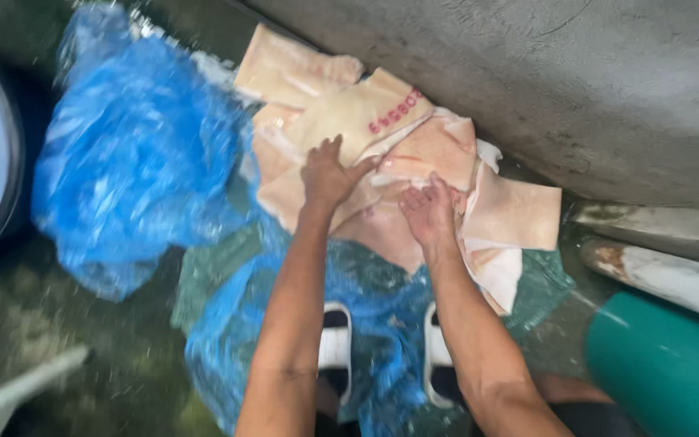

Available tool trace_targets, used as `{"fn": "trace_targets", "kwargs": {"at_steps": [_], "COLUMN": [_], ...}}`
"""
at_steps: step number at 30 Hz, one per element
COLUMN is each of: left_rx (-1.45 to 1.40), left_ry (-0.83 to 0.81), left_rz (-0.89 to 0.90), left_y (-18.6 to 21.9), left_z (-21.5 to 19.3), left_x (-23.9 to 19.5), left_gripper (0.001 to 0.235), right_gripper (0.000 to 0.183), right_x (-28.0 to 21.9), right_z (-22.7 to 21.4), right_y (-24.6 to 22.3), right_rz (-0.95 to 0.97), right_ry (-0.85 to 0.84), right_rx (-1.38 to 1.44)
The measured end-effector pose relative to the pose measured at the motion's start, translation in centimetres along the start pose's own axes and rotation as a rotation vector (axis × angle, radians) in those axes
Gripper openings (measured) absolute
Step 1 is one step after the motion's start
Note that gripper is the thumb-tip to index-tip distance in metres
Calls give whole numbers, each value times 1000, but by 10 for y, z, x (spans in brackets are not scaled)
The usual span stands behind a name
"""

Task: The person washes several flat, light-colored material pieces by hand in a green bucket of water. They repeatedly submerge, agitate, and wring out the pieces, then place them into a blue basket.

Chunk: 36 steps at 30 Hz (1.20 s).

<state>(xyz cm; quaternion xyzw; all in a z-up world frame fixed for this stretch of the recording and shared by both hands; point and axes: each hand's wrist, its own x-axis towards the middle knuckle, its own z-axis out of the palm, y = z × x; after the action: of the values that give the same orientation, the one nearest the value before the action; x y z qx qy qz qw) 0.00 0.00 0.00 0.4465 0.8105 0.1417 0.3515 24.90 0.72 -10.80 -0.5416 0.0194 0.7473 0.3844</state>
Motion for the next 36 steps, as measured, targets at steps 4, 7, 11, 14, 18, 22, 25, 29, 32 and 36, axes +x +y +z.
{"fn": "trace_targets", "kwargs": {"at_steps": [4,7,11,14,18,22,25,29,32,36], "left_rx": [40,-44,107,246,227,-444,-687,-909,-1066,-1563], "left_ry": [34,-33,-140,-196,-354,-416,-438,-577,-538,-409], "left_rz": [31,-6,42,55,139,269,169,22,152,42], "left_y": [-10,-13,-4,7,4,-29,-46,-88,-128,-192], "left_z": [1,3,4,2,5,18,17,5,3,29], "left_x": [82,121,152,169,172,111,78,26,-31,-108], "left_gripper": [113,128,128,127,121,88,80,72,74,81], "right_gripper": [82,68,62,63,63,45,39,37,49,75], "right_x": [14,-3,0,13,34,56,53,9,-36,-74], "right_z": [20,14,27,43,49,56,41,18,20,49], "right_y": [17,30,28,24,7,6,15,44,50,31], "right_rz": [-40,-116,-194,-176,-75,-114,-247,-255,-249,-293], "right_ry": [73,60,-68,-17,196,45,-85,-218,-321,-651], "right_rx": [32,-32,17,58,52,157,169,157,190,167]}}
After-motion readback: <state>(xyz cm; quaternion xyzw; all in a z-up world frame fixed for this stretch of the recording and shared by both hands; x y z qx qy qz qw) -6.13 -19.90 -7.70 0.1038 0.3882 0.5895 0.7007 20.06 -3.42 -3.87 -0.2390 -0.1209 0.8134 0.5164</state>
